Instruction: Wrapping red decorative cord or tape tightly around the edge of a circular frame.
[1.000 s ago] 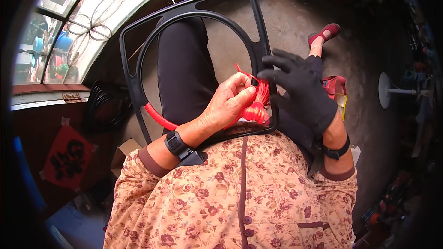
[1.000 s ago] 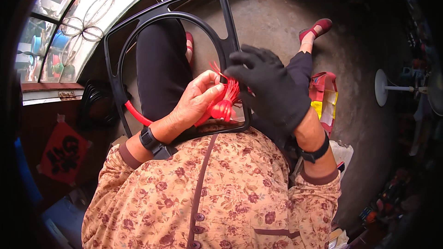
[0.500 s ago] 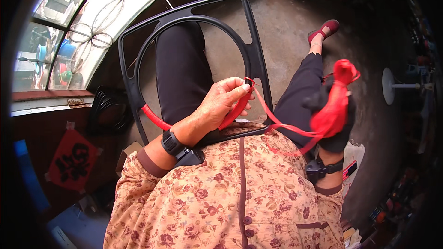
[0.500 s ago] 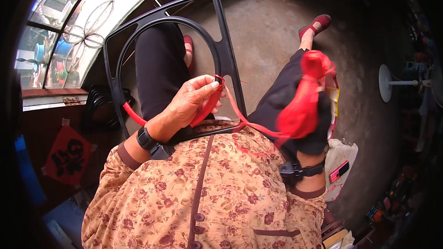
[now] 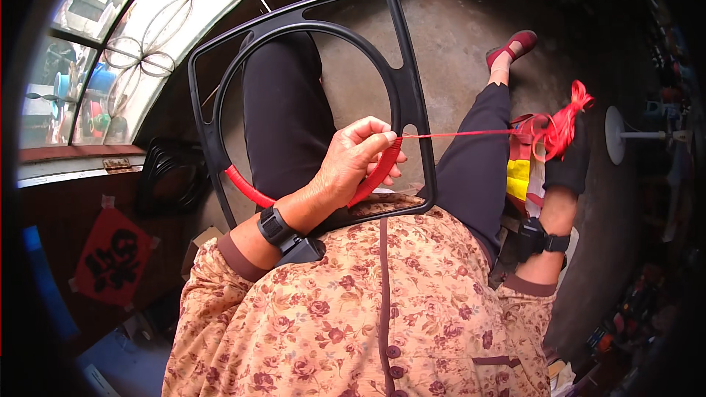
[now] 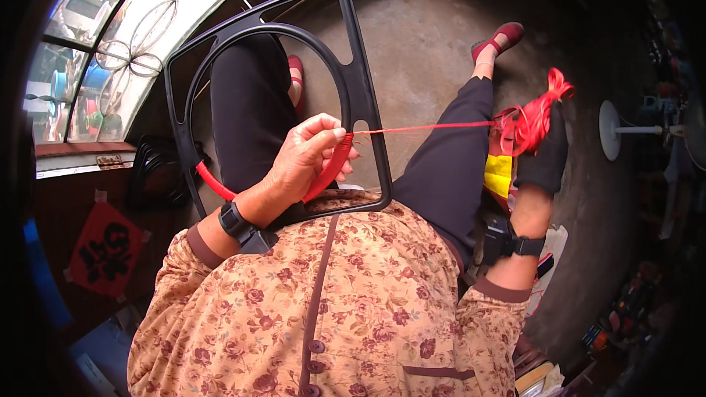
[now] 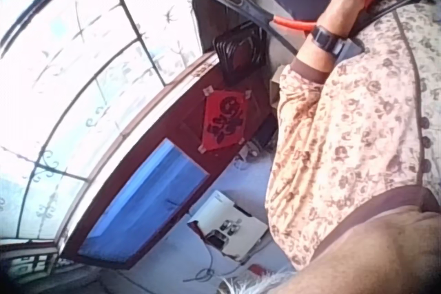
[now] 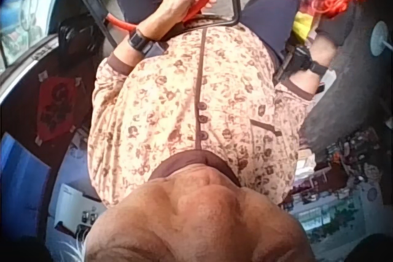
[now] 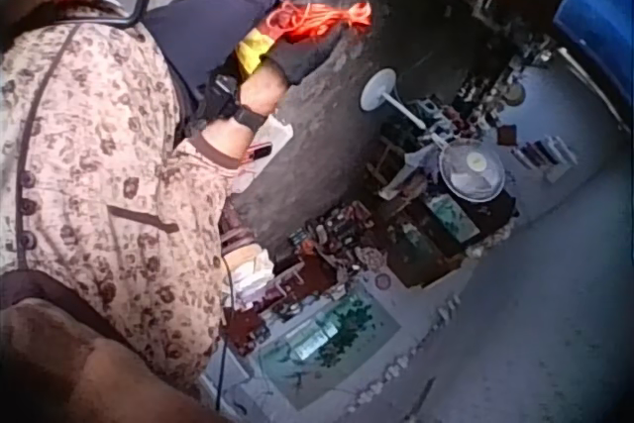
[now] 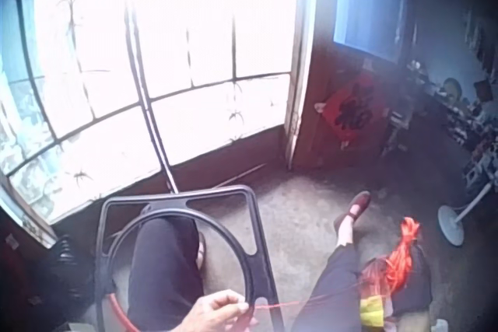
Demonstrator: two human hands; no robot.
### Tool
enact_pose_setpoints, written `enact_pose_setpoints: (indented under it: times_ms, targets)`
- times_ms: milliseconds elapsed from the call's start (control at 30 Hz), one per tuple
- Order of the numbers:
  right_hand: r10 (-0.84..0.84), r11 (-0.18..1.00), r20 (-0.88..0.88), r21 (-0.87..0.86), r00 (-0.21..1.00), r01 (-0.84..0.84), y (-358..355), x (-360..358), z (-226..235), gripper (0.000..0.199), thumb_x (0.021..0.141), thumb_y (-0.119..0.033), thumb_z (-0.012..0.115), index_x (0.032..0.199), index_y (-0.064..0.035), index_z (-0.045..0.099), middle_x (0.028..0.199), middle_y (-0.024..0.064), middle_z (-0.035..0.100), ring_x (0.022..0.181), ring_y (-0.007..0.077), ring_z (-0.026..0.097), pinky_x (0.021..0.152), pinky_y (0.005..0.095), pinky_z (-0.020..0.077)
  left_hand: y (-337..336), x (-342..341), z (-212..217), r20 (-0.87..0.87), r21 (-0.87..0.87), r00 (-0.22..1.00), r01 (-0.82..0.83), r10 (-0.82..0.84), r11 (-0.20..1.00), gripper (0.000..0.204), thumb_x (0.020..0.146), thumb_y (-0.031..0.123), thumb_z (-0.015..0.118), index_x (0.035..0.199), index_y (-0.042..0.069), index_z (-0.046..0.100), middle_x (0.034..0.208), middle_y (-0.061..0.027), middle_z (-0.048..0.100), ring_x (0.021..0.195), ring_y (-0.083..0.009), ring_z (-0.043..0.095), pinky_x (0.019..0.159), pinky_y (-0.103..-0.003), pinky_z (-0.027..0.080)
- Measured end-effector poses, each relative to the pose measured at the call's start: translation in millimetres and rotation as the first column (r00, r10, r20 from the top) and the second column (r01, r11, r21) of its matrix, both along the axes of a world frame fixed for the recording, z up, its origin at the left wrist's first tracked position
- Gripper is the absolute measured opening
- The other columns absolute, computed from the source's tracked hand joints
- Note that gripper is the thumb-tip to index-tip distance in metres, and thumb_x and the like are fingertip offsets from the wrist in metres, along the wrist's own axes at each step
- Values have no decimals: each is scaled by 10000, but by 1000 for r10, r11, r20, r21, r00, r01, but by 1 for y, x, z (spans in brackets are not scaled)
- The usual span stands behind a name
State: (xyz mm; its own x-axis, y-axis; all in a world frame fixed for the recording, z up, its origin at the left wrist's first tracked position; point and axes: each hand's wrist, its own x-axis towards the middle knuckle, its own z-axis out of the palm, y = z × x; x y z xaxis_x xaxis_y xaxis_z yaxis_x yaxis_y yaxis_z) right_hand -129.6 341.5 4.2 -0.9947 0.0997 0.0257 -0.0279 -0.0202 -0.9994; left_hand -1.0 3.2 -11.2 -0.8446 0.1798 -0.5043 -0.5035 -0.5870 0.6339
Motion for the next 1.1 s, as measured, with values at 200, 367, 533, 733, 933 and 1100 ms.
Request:
enact_pose_setpoints:
  times_ms: [200,367,533,733,933,1100]
  targets:
    - [338,615,-484,763,807,200,-123,-3,48,407,809,-34,584,1213,-77,565,1157,76,603,1108,207,584,959,342,451,14,-8,-7,-185,-251,980,32,-81,967,132,913,163,627,975,57,579,869,-83,672,783,-127,658,676,-245,535]
    - [841,356,-438,891,319,283,-207,2,44,251,705,-143,614,946,-91,662,1027,65,614,1128,230,545,1051,465,329,8,-7,-20,-325,-734,917,-91,-231,673,164,840,122,694,930,2,628,1091,-73,593,981,-122,583,833,-224,441]
    - [927,294,-285,956,243,1,-227,12,17,144,707,-145,622,824,-75,670,1144,126,589,1194,278,508,1069,459,311,12,-4,-8,-400,-608,910,-176,-108,774,182,832,109,698,935,-14,611,1128,-69,534,992,-139,585,820,-223,455]
    - [825,362,-274,928,494,-89,-172,17,55,428,683,-137,693,1098,-83,603,1207,120,567,1172,321,512,1013,460,363,7,-2,-11,-334,-433,937,-56,-102,899,156,929,146,601,939,-2,551,984,-25,567,849,-81,584,712,-219,490]
    - [801,289,-146,944,581,-161,-140,69,48,468,662,-127,727,1116,-103,616,1251,121,556,1214,333,487,1039,471,346,8,-3,3,-247,-156,960,99,-136,983,151,966,191,538,952,45,502,841,-24,594,664,-86,603,507,-226,509]
    - [798,386,-265,915,541,-121,-139,76,39,417,706,-120,709,1111,-80,618,1213,133,583,1189,332,516,1022,450,375,6,-8,21,-193,-51,975,103,-111,993,139,964,205,538,961,67,518,795,-26,606,540,-108,596,462,-226,508]
